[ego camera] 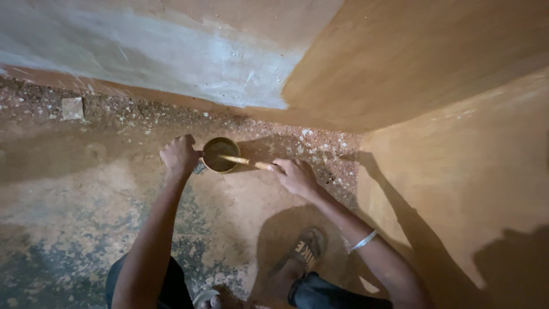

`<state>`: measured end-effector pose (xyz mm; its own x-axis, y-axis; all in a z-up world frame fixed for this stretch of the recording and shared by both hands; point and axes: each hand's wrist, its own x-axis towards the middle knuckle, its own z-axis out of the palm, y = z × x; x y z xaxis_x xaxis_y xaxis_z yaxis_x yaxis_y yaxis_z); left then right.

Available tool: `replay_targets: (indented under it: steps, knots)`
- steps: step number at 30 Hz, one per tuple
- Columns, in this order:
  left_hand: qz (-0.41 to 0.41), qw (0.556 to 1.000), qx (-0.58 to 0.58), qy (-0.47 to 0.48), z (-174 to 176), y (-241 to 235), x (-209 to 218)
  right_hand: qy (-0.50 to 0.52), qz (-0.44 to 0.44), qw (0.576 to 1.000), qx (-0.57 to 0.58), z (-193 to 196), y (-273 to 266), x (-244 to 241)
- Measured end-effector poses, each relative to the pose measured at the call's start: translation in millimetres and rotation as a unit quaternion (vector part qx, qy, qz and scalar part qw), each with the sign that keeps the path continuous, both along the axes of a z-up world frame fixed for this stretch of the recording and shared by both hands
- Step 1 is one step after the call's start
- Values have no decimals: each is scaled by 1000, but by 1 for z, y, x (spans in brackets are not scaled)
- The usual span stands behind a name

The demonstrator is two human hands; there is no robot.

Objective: The person paints a wall with a brush, repeatedly dipping the brush into a small container of paint and applying it to the wall surface. The person uses their left hand to steady themselves against the wall while painting with the right hand.

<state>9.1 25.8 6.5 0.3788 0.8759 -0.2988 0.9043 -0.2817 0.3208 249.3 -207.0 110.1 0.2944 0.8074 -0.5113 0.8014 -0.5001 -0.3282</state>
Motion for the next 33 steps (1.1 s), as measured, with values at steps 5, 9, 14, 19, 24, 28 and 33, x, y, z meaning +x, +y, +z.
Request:
replay_targets:
  steps: [5, 9, 14, 19, 24, 28, 33]
  knots:
    - [17, 1000, 0, -5, -5, -5, -4, -148, 160, 953, 209, -19, 10, -6]
    - [24, 999, -24, 4, -4, -2, -7, -194, 187, 946, 180, -32, 20, -16]
    - [-6, 999, 27, -18, -15, -4, -6, -134, 155, 975, 87, -24, 13, -21]
    - [-19, 998, 61, 10, -12, -7, 12, -145, 117, 971, 149, 1, -16, -15]
    - [-57, 992, 79, -83, 26, -10, 55, -114, -14, 977, 181, 6, -31, -9]
    - [-127, 965, 121, -194, 58, -30, 105, -84, -151, 966, 194, -12, -35, -13]
    - [-148, 943, 135, -267, 81, -35, 135, -91, -233, 906, 342, -49, -28, -19]
